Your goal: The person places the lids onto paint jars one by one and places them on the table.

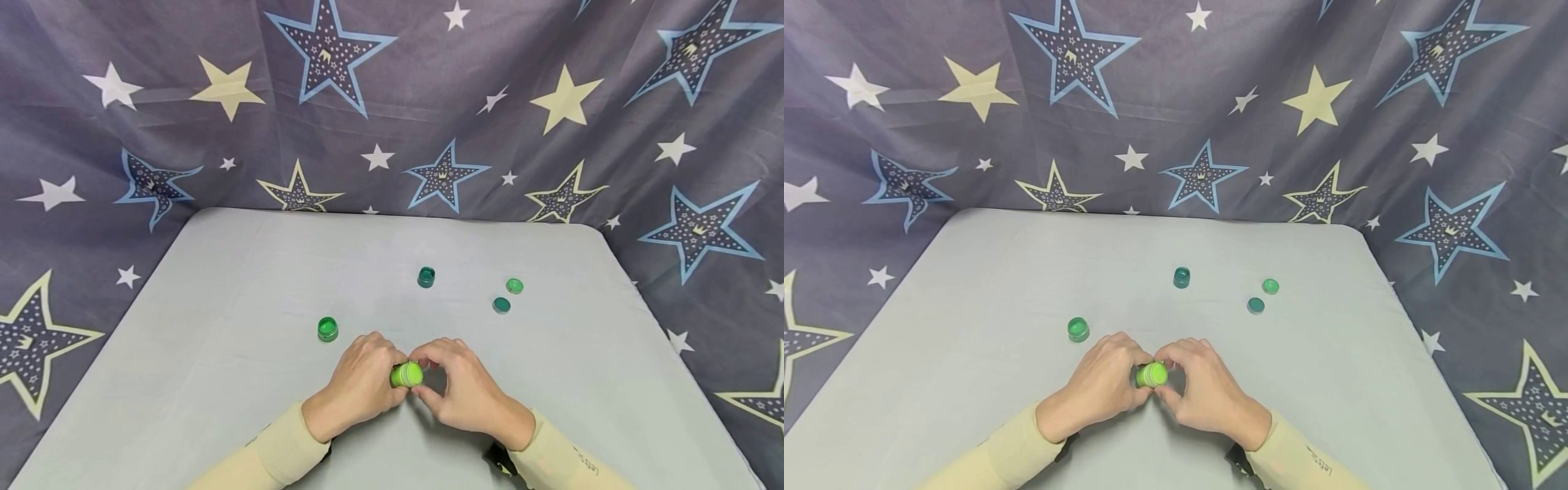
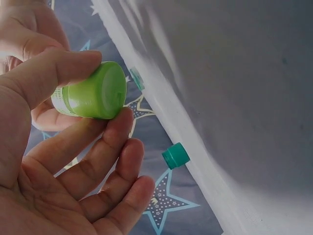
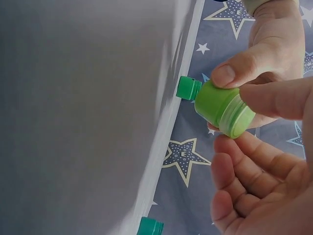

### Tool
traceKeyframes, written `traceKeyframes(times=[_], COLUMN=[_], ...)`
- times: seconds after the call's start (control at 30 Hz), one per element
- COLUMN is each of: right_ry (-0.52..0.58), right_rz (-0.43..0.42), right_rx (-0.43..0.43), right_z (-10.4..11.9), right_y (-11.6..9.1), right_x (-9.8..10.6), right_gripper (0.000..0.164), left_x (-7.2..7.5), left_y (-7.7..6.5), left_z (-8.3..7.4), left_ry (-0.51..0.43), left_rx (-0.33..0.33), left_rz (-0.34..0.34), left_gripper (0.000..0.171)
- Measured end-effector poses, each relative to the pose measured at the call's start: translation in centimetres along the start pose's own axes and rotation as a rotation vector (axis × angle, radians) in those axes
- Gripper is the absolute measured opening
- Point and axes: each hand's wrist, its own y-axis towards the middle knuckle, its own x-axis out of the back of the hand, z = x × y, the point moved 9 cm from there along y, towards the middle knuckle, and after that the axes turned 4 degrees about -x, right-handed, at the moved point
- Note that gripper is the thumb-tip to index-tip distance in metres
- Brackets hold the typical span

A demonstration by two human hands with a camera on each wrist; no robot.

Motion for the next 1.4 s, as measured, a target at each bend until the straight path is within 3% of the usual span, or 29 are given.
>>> traceKeyframes(times=[0.73, 1.4], right_ry=[-0.030, -0.078], right_rz=[-0.012, -0.028], right_rx=[-0.086, -0.110], right_z=[-0.57, -0.99], right_y=[0.03, 0.18], right_x=[0.12, 0.20], right_gripper=[0.020, 0.031], left_x=[-0.11, -0.15], left_y=[-0.06, -0.11], left_z=[-0.03, -0.19], left_ry=[0.007, 0.006], left_rx=[0.005, 0.004], left_rz=[0.009, 0.015], left_gripper=[0.022, 0.026])
